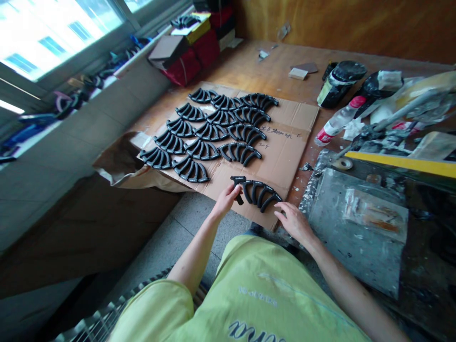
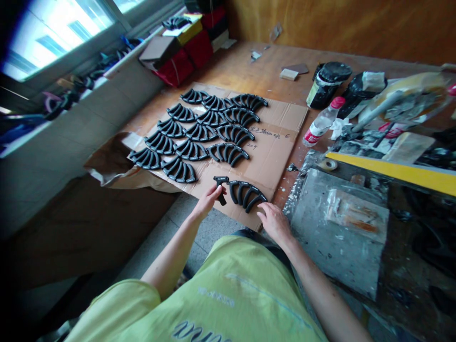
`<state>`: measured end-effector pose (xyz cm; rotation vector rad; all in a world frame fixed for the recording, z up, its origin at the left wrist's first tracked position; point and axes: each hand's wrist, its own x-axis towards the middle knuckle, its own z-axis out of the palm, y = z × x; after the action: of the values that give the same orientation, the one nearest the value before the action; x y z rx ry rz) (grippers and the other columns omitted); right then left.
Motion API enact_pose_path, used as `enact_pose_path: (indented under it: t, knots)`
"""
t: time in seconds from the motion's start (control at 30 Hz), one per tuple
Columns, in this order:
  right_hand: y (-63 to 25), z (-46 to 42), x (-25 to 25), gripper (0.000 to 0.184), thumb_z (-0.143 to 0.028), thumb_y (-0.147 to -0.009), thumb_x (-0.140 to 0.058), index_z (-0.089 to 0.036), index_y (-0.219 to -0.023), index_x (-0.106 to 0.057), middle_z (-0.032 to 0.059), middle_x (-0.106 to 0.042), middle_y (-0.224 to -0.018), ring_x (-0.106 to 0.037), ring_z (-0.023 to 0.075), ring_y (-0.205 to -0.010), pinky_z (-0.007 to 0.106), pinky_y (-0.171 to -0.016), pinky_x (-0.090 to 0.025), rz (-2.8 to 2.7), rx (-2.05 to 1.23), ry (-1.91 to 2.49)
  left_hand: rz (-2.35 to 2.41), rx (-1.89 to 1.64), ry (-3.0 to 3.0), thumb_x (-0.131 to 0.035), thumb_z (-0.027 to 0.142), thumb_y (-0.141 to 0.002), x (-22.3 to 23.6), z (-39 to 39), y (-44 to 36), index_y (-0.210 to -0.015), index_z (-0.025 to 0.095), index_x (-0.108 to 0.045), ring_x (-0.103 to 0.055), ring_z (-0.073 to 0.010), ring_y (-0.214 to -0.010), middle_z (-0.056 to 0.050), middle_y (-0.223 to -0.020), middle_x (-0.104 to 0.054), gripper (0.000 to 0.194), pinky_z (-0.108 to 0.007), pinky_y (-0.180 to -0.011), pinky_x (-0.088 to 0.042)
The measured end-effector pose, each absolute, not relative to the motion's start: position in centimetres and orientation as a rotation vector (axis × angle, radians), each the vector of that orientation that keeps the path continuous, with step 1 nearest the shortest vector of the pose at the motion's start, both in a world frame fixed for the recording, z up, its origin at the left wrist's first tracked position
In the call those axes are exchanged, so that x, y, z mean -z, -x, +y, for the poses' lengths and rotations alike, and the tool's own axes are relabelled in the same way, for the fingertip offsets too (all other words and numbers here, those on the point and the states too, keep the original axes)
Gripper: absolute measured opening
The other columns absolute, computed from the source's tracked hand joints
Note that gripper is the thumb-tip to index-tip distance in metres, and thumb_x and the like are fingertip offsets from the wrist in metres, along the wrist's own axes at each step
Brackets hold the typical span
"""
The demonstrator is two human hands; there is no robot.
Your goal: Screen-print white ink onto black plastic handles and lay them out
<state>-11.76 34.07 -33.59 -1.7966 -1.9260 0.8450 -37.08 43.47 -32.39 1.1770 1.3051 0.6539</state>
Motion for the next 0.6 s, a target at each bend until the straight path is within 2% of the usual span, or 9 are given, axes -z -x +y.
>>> enact_pose_path:
  t: [0.2,0.37,0.43,0.5,0.6]
  knots:
    - [11.7,33.6,33.4,0.018,-0.021,-0.088,-0.053,-0.019,-0.104,-0.061,0.0072,-0.065,-0.108,-0.059,0.0234,-0.101,0.041,-0.092,-0.047,-1.908,-0.828,1.783,1.351,-0.617,-1.212,-0.044,0.065,-0.084,34.0,43.7,38.7,-0.097,0.016,-0.058,-0.058,-0.0121,-0.068,-0.003,-0.081,-0.061,0.053,-0.022,-0.061,-0.046]
    - [11.3,33.2,33.2,0.018,-0.022,-0.088,-0.052,-0.019,-0.103,-0.061,0.0081,-0.065,-0.109,-0.059,0.0239,-0.103,0.042,-0.094,-0.047,-1.873,-0.824,1.795,1.733,-0.171,-1.498,-0.02,0.06,-0.093,35.6,44.7,40.2,-0.097,0.017,-0.06,-0.064,-0.0161,-0.064,-0.005,-0.073,-0.065,0.059,-0.026,-0.061,-0.049]
    - [11.2,33.1,33.2,0.019,-0.023,-0.088,-0.051,-0.018,-0.103,-0.062,0.0085,-0.065,-0.11,-0.059,0.024,-0.103,0.042,-0.094,-0.047,-1.868,-0.824,1.796,1.81,-0.041,-1.578,-0.023,0.056,-0.094,36.0,45.0,40.4,-0.094,0.016,-0.063,-0.067,-0.0209,-0.072,-0.009,-0.077,-0.068,0.057,-0.031,-0.069,-0.05]
    - [11.0,32.9,33.2,0.019,-0.023,-0.089,-0.051,-0.018,-0.103,-0.062,0.0087,-0.065,-0.11,-0.059,0.0239,-0.104,0.041,-0.095,-0.046,-1.861,-0.825,1.796,1.854,0.032,-1.645,-0.029,0.054,-0.094,36.3,45.3,40.3,-0.093,0.016,-0.065,-0.068,-0.0262,-0.088,-0.015,-0.09,-0.07,0.052,-0.036,-0.079,-0.049]
    - [10.9,32.6,33.1,0.019,-0.025,-0.089,-0.05,-0.019,-0.102,-0.062,0.0086,-0.066,-0.109,-0.06,0.0236,-0.103,0.041,-0.094,-0.046,-1.843,-0.811,1.805,1.898,0.145,-1.761,-0.033,0.054,-0.093,36.4,45.2,39.9,-0.1,0.015,-0.065,-0.064,-0.0309,-0.103,-0.02,-0.107,-0.068,0.051,-0.042,-0.088,-0.047]
